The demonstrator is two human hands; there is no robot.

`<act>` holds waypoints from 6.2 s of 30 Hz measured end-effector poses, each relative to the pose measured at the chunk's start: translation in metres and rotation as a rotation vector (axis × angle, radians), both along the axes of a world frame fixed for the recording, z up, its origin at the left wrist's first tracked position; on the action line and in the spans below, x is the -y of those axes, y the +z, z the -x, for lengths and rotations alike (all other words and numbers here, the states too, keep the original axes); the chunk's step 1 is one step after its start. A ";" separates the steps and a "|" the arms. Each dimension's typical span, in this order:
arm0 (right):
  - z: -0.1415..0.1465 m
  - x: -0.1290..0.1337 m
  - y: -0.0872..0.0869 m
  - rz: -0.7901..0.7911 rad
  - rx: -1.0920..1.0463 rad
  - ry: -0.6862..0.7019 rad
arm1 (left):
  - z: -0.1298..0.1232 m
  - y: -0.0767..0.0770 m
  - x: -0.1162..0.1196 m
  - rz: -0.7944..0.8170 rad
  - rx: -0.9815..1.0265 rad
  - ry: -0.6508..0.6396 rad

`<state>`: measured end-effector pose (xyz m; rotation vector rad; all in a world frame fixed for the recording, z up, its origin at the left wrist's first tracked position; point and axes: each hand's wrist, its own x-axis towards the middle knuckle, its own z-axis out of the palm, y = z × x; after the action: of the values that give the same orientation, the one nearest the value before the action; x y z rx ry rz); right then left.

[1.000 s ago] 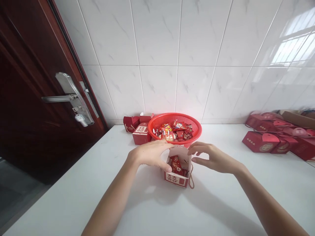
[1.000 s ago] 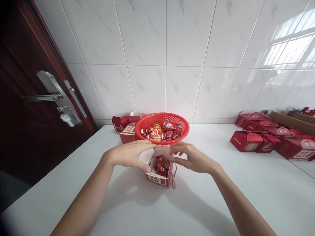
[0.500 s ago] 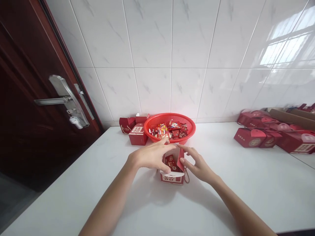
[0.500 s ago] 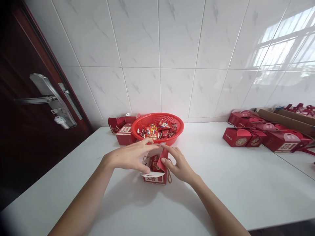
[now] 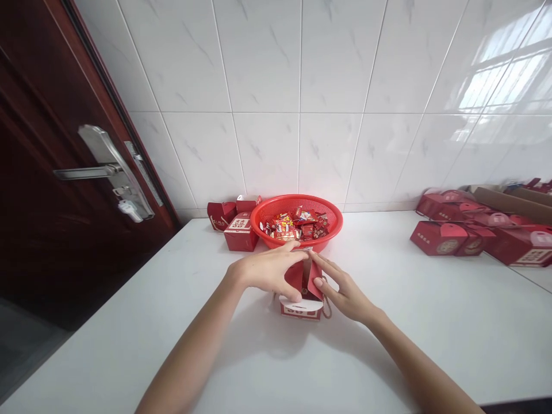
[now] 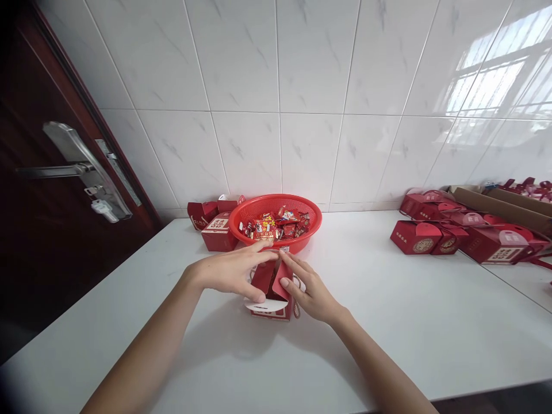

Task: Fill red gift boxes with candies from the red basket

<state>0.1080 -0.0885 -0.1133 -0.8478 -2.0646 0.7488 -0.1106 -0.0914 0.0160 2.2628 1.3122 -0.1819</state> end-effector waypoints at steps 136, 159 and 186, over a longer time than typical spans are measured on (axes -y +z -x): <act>-0.042 -0.025 0.090 0.348 -0.321 -0.069 | -0.011 -0.007 -0.013 0.091 1.357 0.337; 0.013 -0.022 0.127 0.427 -0.186 0.039 | -0.026 -0.012 0.003 0.050 1.267 0.110; -0.021 -0.032 0.133 0.394 -0.167 -0.040 | -0.051 -0.059 -0.014 -0.263 0.663 0.208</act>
<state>0.1288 -0.0567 0.0194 -0.9984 -1.7741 1.1862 -0.0593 -0.0770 -0.0435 2.0823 1.2264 0.7874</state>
